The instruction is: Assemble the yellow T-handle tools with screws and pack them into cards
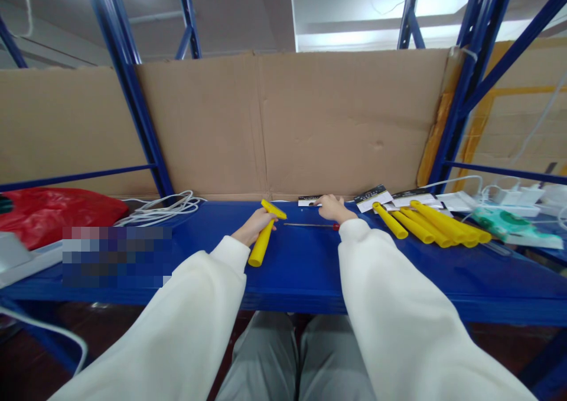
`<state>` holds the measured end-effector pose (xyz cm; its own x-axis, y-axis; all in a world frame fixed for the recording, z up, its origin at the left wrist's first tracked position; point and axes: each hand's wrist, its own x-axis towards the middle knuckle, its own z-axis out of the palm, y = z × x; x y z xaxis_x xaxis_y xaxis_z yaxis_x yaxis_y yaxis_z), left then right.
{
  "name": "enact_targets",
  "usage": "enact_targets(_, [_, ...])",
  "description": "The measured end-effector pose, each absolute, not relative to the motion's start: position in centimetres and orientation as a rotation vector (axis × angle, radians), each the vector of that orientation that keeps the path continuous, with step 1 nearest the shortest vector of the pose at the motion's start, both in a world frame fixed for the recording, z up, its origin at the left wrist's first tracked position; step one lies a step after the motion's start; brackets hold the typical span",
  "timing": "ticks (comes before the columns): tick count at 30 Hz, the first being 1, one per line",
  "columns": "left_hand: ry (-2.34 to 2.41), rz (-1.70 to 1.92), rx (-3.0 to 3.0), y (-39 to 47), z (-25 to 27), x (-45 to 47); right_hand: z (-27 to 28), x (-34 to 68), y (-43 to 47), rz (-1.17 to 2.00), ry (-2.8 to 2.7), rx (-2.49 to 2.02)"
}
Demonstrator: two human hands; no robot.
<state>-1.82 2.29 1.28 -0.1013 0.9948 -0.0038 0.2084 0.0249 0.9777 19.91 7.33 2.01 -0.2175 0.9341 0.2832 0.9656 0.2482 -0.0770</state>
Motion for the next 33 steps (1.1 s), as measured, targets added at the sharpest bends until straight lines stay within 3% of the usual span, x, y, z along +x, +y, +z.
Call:
enact_targets(6, [1.764,1.215,1.433,3.0,0.9,-2.6,2.3,24.4,6.3,-0.058,-2.186,-1.786])
enact_targets(15, [1.829,1.151,1.495,2.8,1.1,-2.9,2.0,28.7,3.8,0.404,-2.343,-1.646])
enact_targets(28, [1.863,1.266,1.433,3.4,1.0,-3.2,0.4,27.2,3.6,0.312,-2.310,-1.584])
enact_targets(33, [1.844,1.276,1.418,3.7,0.7,-3.2,0.2,26.8,3.7,0.123,-2.243,-1.599])
